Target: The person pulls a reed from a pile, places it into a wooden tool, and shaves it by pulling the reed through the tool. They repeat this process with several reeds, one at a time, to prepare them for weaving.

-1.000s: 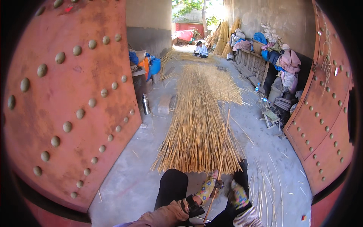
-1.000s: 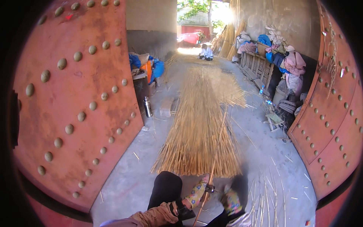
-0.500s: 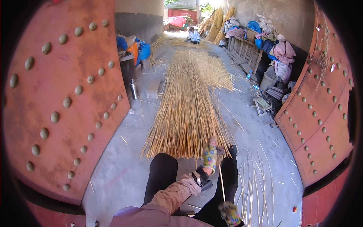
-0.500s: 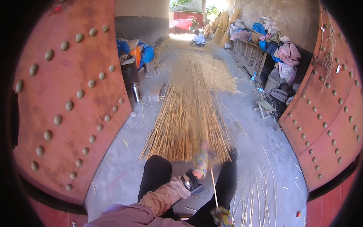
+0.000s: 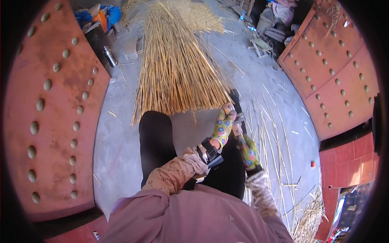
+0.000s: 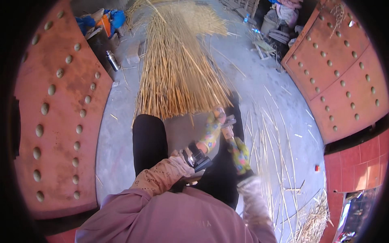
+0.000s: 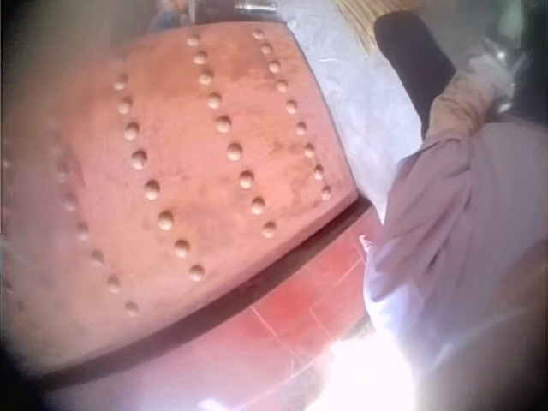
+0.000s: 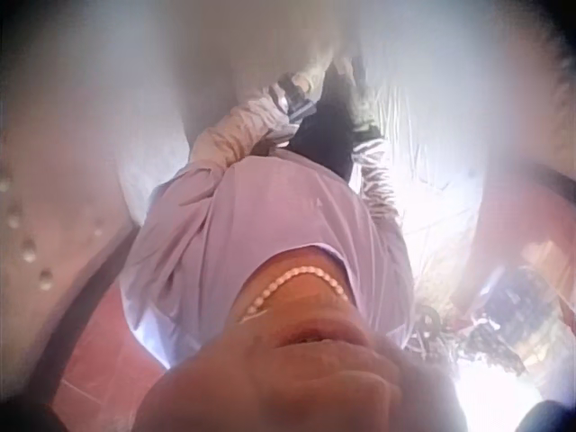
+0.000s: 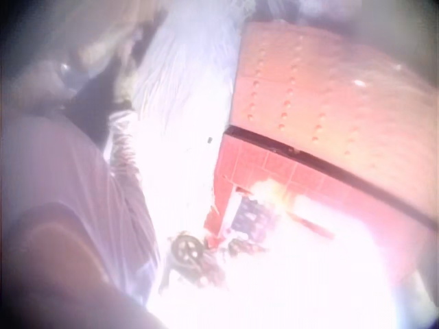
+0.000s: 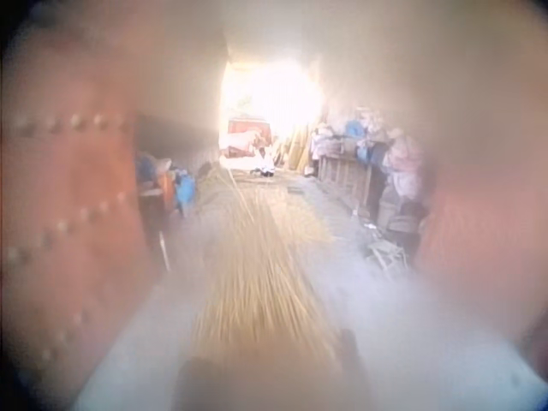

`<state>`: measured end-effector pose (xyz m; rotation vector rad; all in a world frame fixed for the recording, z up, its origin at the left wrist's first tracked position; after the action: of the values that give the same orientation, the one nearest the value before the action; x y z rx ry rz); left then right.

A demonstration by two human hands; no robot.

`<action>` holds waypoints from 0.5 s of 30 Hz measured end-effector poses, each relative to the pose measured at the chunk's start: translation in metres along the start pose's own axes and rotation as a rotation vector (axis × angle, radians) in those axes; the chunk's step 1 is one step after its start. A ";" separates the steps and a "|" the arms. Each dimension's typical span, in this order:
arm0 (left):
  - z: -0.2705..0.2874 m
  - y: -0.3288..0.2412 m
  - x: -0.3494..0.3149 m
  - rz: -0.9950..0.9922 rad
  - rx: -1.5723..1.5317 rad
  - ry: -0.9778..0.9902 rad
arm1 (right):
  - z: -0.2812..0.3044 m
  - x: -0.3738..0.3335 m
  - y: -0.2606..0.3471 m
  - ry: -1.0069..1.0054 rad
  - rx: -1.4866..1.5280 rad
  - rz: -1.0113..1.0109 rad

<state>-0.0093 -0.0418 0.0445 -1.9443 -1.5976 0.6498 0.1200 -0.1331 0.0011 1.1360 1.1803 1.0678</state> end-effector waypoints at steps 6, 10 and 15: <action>0.005 -0.034 -0.002 0.033 -0.017 -0.127 | -0.022 -0.041 0.026 -0.086 -0.069 -0.126; 0.101 -0.070 0.057 -0.056 -0.131 -0.182 | 0.060 -0.149 -0.062 -0.100 -0.501 -0.074; 0.057 -0.016 0.045 0.055 -0.150 -0.088 | 0.148 -0.204 -0.121 0.014 -0.671 -0.040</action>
<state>-0.0505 0.0106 0.0120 -2.1001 -1.6947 0.6633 0.2522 -0.3624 -0.0883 0.5759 0.7528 1.3062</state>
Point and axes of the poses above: each hand's wrist, its own x-axis towards the middle knuckle, its own z-axis out of the back of the hand, y = z × x, the point moved 3 cm from there along x, towards the middle knuckle, and after that the axes turned 5 degrees about y, right-handed, at the moved point
